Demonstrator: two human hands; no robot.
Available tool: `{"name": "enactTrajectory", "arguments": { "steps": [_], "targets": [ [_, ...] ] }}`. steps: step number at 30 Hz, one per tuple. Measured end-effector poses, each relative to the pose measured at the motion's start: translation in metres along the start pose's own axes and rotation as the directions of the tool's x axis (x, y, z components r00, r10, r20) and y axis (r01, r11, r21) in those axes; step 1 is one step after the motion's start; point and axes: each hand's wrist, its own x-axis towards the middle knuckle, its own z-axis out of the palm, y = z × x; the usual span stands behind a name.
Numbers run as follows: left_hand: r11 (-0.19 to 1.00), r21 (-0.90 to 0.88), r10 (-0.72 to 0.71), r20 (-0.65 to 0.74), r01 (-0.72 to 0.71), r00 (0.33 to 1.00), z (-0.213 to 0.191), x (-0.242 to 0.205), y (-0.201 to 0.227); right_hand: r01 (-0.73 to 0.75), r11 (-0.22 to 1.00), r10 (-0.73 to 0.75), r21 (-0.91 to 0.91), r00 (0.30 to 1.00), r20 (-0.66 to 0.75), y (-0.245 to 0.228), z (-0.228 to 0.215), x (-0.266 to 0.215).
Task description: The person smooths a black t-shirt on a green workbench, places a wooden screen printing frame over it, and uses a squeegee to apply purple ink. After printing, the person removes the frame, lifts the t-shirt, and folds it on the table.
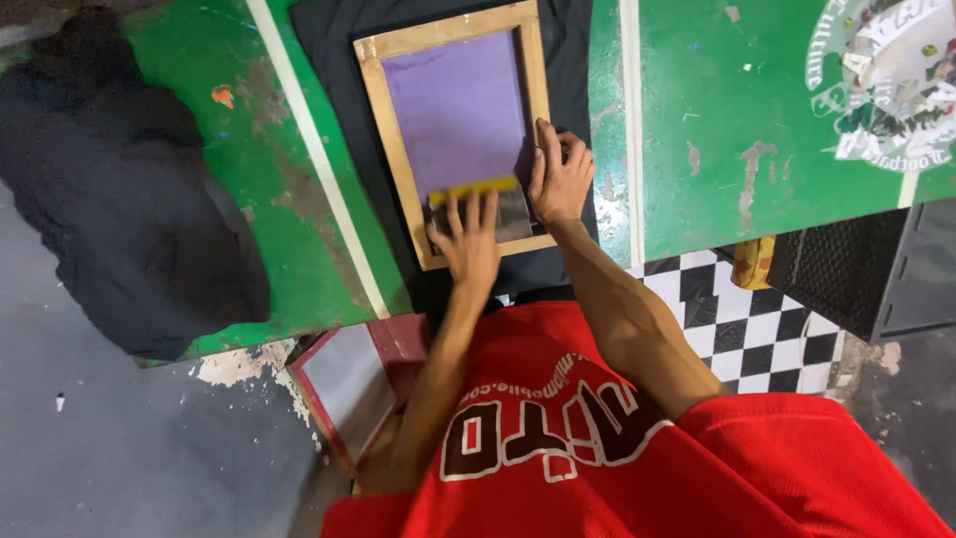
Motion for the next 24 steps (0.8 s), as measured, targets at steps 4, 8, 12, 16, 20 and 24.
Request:
{"name": "enactTrajectory", "arguments": {
  "steps": [4, 8, 12, 16, 20, 24],
  "targets": [
    [0.99, -0.139, 0.047, 0.243, -0.013, 0.969, 0.005, -0.03, 0.001, -0.012, 1.0, 0.011, 0.021, 0.999, 0.031, 0.001, -0.001, 0.004],
    [0.975, -0.219, -0.029, 0.065, 0.042, 0.997, -0.039, 0.005, 0.002, -0.016, 1.0, 0.015, 0.014, 0.999, 0.035, 0.0, -0.001, 0.002],
    [0.998, -0.063, -0.018, -0.118, 0.011, 0.993, -0.034, 0.092, 0.001, -0.008, 1.0, 0.009, -0.014, 1.0, 0.018, -0.002, -0.004, 0.006],
    [1.0, 0.008, -0.022, -0.21, 0.024, 0.977, -0.017, 0.168, -0.003, -0.015, 1.0, 0.014, 0.02, 1.0, 0.027, -0.004, -0.009, 0.008],
    [0.996, 0.084, -0.003, -0.184, 0.018, 0.983, 0.003, 0.189, -0.008, -0.015, 1.0, 0.015, 0.022, 0.999, 0.031, -0.005, -0.009, 0.009],
    [0.998, 0.033, 0.051, -0.14, -0.047, 0.989, -0.012, 0.142, -0.011, -0.009, 1.0, 0.009, 0.021, 1.0, 0.014, -0.004, -0.01, 0.01]
  ]
}}
